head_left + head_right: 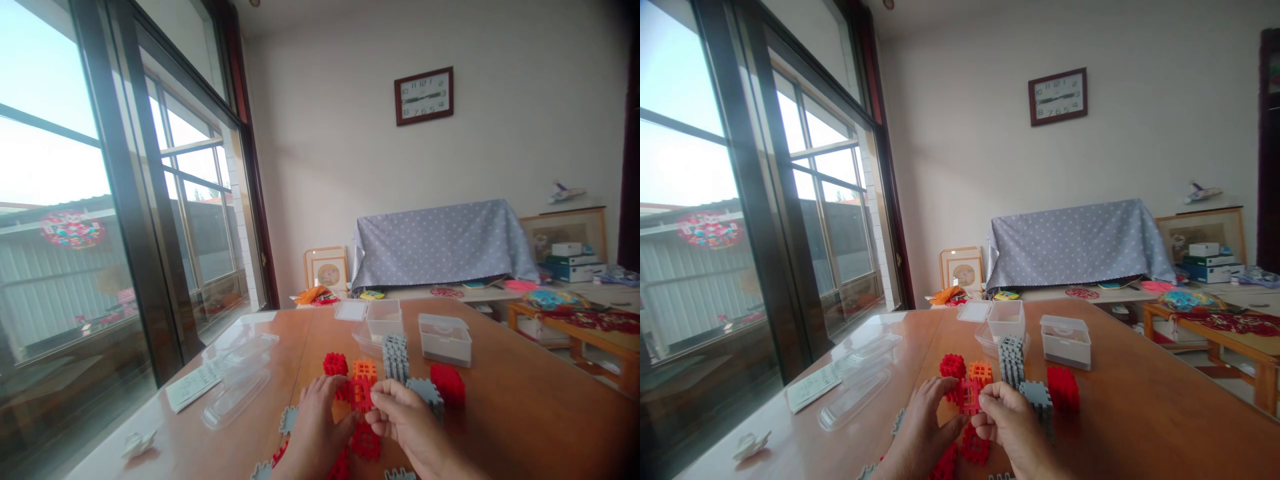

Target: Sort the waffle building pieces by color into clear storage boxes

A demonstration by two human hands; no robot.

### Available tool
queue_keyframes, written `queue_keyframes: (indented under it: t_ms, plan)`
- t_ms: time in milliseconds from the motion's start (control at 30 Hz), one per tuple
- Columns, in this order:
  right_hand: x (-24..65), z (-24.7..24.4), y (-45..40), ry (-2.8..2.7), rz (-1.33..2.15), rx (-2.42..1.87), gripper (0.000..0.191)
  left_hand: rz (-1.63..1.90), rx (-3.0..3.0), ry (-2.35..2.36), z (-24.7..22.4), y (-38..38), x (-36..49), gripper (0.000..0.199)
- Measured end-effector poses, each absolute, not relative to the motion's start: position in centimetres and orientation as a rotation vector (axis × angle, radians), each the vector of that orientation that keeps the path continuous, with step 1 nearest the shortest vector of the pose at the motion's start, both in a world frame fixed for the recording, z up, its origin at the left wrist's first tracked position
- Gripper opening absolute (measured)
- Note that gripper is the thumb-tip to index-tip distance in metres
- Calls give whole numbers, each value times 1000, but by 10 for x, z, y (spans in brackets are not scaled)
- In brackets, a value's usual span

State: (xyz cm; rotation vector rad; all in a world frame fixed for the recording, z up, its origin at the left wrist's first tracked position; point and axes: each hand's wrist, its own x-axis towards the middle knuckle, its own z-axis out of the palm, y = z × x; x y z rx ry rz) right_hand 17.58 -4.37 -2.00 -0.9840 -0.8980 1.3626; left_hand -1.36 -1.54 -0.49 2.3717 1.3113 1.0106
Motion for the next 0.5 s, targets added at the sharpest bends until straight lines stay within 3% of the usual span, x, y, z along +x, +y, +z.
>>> queue_keyframes:
  t_ms: [500]
  plan:
    - [183,-13,-43,-955,1276,-1050,41,1023,2255,1544,29,53,-54,38]
